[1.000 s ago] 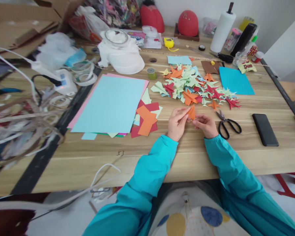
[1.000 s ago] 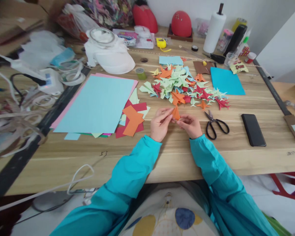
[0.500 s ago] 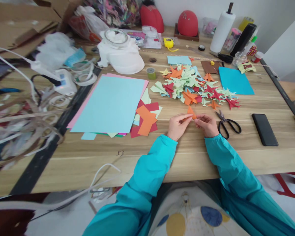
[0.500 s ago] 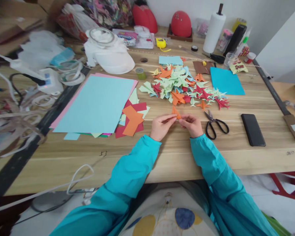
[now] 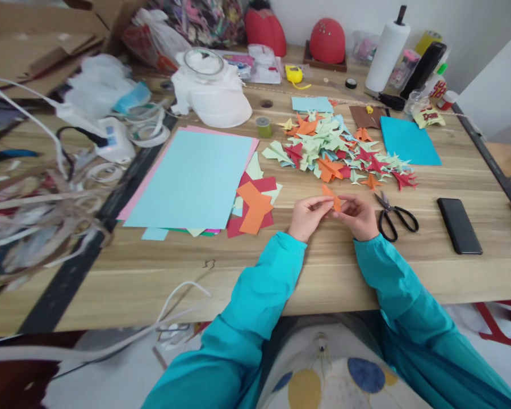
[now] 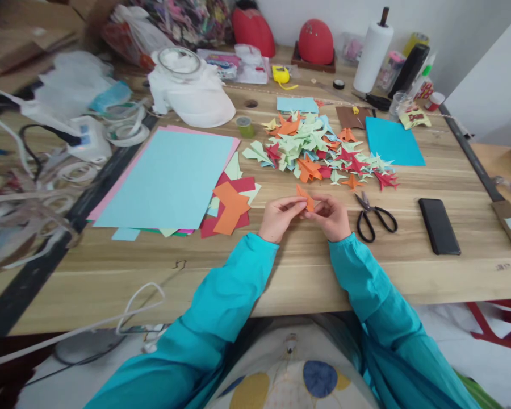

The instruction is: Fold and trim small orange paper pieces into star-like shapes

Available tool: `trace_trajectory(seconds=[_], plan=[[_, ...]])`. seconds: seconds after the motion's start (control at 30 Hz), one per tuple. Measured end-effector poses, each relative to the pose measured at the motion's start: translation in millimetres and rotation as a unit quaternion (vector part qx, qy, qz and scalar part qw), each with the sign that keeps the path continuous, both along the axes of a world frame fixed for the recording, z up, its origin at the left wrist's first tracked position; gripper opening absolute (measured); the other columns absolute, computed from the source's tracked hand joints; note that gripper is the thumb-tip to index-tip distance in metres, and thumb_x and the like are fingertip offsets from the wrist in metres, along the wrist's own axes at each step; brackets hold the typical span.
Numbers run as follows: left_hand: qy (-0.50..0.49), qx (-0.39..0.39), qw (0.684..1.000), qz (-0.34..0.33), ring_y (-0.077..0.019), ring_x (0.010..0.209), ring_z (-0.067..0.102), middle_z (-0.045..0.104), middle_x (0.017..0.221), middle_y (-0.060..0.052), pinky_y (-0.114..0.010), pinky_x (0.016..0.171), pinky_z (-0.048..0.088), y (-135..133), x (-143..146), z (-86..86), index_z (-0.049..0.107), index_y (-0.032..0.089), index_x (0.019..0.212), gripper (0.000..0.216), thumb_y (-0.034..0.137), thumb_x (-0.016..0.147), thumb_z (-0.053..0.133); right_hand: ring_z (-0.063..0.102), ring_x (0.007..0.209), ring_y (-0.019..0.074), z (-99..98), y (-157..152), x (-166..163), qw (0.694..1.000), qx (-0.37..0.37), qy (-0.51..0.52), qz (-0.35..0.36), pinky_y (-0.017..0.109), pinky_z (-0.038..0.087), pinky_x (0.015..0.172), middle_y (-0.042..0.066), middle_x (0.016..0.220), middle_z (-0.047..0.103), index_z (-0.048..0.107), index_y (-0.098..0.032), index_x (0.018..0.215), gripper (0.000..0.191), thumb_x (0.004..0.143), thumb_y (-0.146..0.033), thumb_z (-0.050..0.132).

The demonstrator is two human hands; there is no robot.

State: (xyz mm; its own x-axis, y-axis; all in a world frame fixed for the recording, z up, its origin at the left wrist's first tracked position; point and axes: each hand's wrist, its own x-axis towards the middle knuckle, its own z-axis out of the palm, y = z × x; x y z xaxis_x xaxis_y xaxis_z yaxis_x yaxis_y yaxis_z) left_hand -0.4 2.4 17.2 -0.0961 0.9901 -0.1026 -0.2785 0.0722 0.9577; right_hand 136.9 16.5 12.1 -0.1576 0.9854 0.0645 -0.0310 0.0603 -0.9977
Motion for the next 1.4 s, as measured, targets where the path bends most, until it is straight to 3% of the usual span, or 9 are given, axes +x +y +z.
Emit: trace_trajectory(seconds=[0.17, 0.4, 0.77, 1.0, 1.23, 1.4], plan=[[-0.073, -0.031, 0.997, 0.017, -0.0116, 0.06, 0.059, 0.067, 0.066, -0.003, -0.026, 0.061, 0.049, 2.0, 0.0, -3.9, 0.07, 0.014, 0.074, 0.026, 0.027, 0.053, 0.077, 0.051, 0.05, 0.0083, 0.4, -2.5, -2.7, 0.998, 0.035, -0.057, 0.004, 0.023, 0.042, 0.05, -0.006, 0.057, 0.055, 0.057, -0.019, 0.097, 0.05, 0.053, -0.032, 0.079], [-0.204, -0.102, 0.973, -0.038, -0.0102, 0.057, 0.059, 0.065, 0.066, -0.002, -0.024, 0.055, 0.049, 1.5, -3.7, 0.1, 0.066, 0.012, 0.069, 0.024, 0.018, 0.049, 0.078, 0.052, 0.051, 0.0094, -3.4, -2.1, -2.4, 0.995, 0.043, -0.094, -0.008, 0.024, 0.043, 0.05, -0.004, 0.06, 0.055, 0.057, -0.018, 0.095, 0.047, 0.056, -0.035, 0.077], [-0.167, -0.079, 0.981, -0.051, -0.0101, 0.061, 0.058, 0.065, 0.068, -0.002, -0.024, 0.057, 0.05, 0.1, -3.0, 3.4, 0.066, 0.012, 0.073, 0.024, 0.018, 0.052, 0.075, 0.049, 0.048, 0.0086, -3.3, -3.4, -4.1, 0.996, 0.055, -0.075, 0.011, 0.022, 0.039, 0.047, -0.007, 0.056, 0.053, 0.052, -0.02, 0.099, 0.053, 0.055, -0.033, 0.078], [-0.216, -0.094, 0.97, -0.066, -0.0089, 0.06, 0.057, 0.061, 0.068, 0.0, -0.022, 0.053, 0.048, 1.4, -4.2, 1.7, 0.063, 0.013, 0.075, 0.021, 0.016, 0.057, 0.072, 0.051, 0.05, 0.0094, -3.5, -3.2, -3.7, 0.997, 0.041, -0.059, 0.018, 0.023, 0.042, 0.05, -0.005, 0.059, 0.056, 0.054, -0.02, 0.097, 0.052, 0.053, -0.034, 0.079], [-0.206, -0.078, 0.973, -0.068, -0.0119, 0.063, 0.059, 0.063, 0.072, -0.003, -0.021, 0.052, 0.044, 3.6, -6.8, -0.7, 0.062, 0.014, 0.077, 0.016, 0.021, 0.063, 0.065, 0.055, 0.05, 0.0099, 4.3, -4.1, -2.5, 0.999, -0.024, 0.013, 0.029, 0.023, 0.044, 0.049, 0.0, 0.061, 0.063, 0.059, -0.018, 0.085, 0.031, 0.068, -0.043, 0.067], [-0.186, -0.065, 0.977, -0.08, -0.012, 0.062, 0.058, 0.063, 0.07, -0.002, -0.023, 0.054, 0.044, 3.4, -5.3, -2.5, 0.062, 0.013, 0.076, 0.016, 0.022, 0.063, 0.066, 0.055, 0.047, 0.0096, 4.8, -2.3, -2.3, 0.999, -0.042, 0.022, 0.022, 0.023, 0.043, 0.046, 0.0, 0.058, 0.064, 0.06, -0.017, 0.076, 0.03, 0.067, -0.045, 0.067]])
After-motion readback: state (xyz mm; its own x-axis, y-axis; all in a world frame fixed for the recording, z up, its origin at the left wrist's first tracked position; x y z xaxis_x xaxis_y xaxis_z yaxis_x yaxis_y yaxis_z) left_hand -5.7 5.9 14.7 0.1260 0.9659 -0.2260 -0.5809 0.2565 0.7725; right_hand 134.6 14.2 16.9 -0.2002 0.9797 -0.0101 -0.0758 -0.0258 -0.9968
